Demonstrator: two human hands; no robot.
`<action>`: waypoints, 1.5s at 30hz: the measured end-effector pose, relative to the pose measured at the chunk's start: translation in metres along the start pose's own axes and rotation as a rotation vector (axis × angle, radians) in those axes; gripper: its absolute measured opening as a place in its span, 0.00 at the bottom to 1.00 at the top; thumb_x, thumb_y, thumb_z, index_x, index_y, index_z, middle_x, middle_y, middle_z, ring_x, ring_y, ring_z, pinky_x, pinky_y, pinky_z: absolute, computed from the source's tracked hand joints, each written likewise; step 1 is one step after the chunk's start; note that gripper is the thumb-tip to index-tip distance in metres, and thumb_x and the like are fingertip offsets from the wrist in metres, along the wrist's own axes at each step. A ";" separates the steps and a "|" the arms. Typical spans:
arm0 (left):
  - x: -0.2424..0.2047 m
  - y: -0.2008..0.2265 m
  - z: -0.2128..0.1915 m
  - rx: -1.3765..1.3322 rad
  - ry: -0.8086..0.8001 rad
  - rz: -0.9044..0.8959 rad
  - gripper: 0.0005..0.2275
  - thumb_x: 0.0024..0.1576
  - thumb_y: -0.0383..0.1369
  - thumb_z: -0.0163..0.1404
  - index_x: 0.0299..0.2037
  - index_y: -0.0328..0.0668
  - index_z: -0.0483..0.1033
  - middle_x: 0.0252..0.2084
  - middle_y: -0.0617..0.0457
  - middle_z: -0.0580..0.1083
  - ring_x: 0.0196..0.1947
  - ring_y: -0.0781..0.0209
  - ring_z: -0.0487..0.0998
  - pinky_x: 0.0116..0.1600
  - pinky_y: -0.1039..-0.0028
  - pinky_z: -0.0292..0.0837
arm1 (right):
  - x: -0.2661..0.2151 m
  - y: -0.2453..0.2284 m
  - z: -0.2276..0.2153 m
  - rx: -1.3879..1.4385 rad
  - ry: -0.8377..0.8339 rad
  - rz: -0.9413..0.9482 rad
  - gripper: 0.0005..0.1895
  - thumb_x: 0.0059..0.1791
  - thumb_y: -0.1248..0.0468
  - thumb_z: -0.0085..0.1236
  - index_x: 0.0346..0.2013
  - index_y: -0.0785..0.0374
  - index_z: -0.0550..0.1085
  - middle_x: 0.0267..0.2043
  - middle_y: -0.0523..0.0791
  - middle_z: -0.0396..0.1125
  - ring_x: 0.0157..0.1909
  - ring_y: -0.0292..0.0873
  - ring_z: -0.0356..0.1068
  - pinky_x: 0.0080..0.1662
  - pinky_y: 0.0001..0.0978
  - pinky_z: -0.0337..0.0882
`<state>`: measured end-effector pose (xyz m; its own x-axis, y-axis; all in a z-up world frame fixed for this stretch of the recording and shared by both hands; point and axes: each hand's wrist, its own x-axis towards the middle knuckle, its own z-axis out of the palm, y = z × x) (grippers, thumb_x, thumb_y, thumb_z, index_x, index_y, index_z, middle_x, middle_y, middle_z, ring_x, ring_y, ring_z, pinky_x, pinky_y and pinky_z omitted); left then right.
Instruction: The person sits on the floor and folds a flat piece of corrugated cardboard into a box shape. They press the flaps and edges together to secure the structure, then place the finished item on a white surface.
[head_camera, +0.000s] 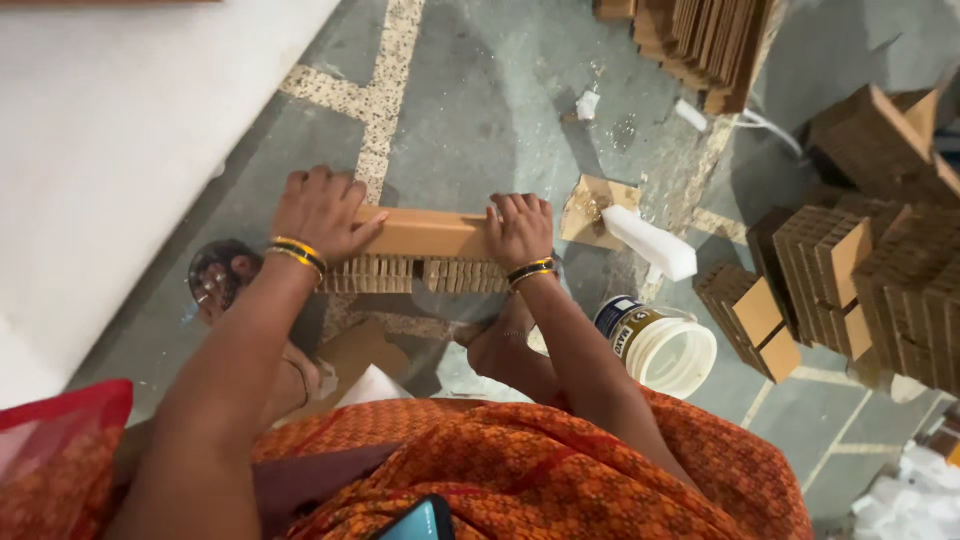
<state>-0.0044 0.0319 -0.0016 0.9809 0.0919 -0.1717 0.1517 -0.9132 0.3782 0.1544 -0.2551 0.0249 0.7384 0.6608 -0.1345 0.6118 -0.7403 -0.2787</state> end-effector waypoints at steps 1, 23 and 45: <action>-0.003 0.001 0.001 -0.001 -0.016 -0.007 0.24 0.64 0.56 0.44 0.50 0.43 0.78 0.51 0.47 0.75 0.59 0.46 0.70 0.65 0.48 0.59 | -0.001 -0.001 0.001 -0.021 -0.042 0.030 0.13 0.53 0.56 0.52 0.49 0.56 0.76 0.49 0.44 0.74 0.55 0.50 0.68 0.60 0.47 0.60; -0.017 0.067 0.000 0.139 -0.075 0.259 0.55 0.29 0.49 0.66 0.72 0.46 0.54 0.60 0.43 0.63 0.58 0.45 0.64 0.61 0.46 0.56 | -0.035 -0.037 0.011 -0.009 -0.106 -0.336 0.58 0.34 0.39 0.70 0.68 0.68 0.60 0.67 0.54 0.58 0.68 0.58 0.57 0.66 0.61 0.50; -0.041 0.034 -0.023 0.306 -0.227 0.269 0.66 0.29 0.68 0.62 0.77 0.52 0.39 0.78 0.39 0.43 0.77 0.37 0.41 0.67 0.32 0.33 | -0.042 -0.085 0.008 -0.106 -0.146 -0.437 0.68 0.33 0.30 0.62 0.70 0.75 0.50 0.75 0.62 0.44 0.77 0.61 0.42 0.72 0.63 0.32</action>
<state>-0.0367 0.0062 0.0395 0.9237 -0.2223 -0.3121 -0.1807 -0.9710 0.1568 0.0691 -0.2185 0.0466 0.3622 0.9182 -0.1602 0.8877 -0.3922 -0.2411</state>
